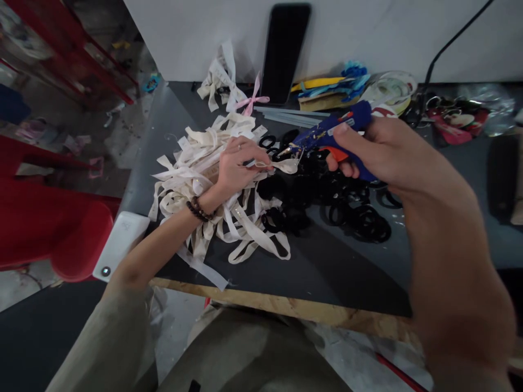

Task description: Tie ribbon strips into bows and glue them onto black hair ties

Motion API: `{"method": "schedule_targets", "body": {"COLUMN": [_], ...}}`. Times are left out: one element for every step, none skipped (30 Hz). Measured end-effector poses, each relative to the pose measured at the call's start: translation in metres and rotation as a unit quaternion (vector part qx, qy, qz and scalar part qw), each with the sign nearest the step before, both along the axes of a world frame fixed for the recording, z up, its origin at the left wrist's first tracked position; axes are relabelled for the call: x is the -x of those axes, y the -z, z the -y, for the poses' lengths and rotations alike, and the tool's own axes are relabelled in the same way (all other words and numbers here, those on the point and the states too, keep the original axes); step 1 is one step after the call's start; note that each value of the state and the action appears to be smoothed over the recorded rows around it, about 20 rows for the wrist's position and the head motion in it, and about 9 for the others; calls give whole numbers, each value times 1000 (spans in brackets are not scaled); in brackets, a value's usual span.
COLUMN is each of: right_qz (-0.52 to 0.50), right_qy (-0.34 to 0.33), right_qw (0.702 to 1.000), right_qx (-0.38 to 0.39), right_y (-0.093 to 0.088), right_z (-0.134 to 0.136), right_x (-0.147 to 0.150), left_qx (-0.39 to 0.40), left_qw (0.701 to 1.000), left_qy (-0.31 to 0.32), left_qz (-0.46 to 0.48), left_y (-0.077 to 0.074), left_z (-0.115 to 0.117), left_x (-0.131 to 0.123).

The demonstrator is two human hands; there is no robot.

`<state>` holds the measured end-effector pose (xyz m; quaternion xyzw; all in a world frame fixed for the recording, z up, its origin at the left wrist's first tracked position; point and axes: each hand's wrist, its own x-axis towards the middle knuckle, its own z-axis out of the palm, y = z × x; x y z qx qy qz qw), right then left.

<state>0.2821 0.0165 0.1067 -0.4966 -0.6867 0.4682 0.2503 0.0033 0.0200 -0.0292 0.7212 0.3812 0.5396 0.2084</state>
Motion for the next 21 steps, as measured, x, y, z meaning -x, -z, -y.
{"method": "schedule_targets", "body": {"right_qz": [6,12,16,19,21,20,20,18,17,16,18,21,26,31,36,41,45,49,54,61,74], "right_qy": [3,6,9,11,12,11,8,5,1,-1,-2,-3,-5,-9,-13,-18,-22,-25,-27,-29,-33], "right_qw": [1000,1000,1000,999,999,999,1000,1000,1000,999,999,999,999,999,999,999,999,998,998,998,996], "right_qx": [11,19,24,25,25,23,23,24,26,27,27,25,23,21,19,16,13,8,1,-8,-21], "right_y": [-1,-1,-2,-2,-2,-2,-2,-2,-2,-2,-2,-1,-1,-1,-1,-1,-1,-1,-2,-3,-4], "right_z": [0,1,2,2,3,4,4,5,5,4,4,4,3,3,3,3,3,3,3,3,3], "right_x": [1,2,3,4,4,4,4,4,4,3,3,2,2,2,2,3,3,2,2,1,-1], "left_qx": [2,0,-4,-10,-13,-13,-10,-6,-1,4,8,13,16,14,2,-15,-38,-63,-87,-108,-122], "left_qw": [1000,1000,1000,1000,1000,1000,1000,1000,1000,1000,1000,1000,1000,1000,1000,1000,999,998,996,994,992], "left_qy": [-2,-1,3,8,12,14,16,18,21,23,24,22,17,12,10,10,11,12,11,8,3], "left_qz": [-3,-7,-11,-15,-17,-16,-12,-7,-3,-1,0,0,-1,-3,-6,-10,-16,-22,-28,-32,-37], "left_y": [0,1,1,1,1,1,2,3,4,5,6,7,8,8,8,8,8,8,8,8,8], "left_z": [0,0,0,0,-1,-1,-1,-1,-2,-2,-2,-2,-2,-3,-3,-3,-3,-4,-4,-4,-4], "left_x": [0,0,1,1,1,2,2,2,2,1,1,1,1,1,1,0,0,1,1,1,0]}}
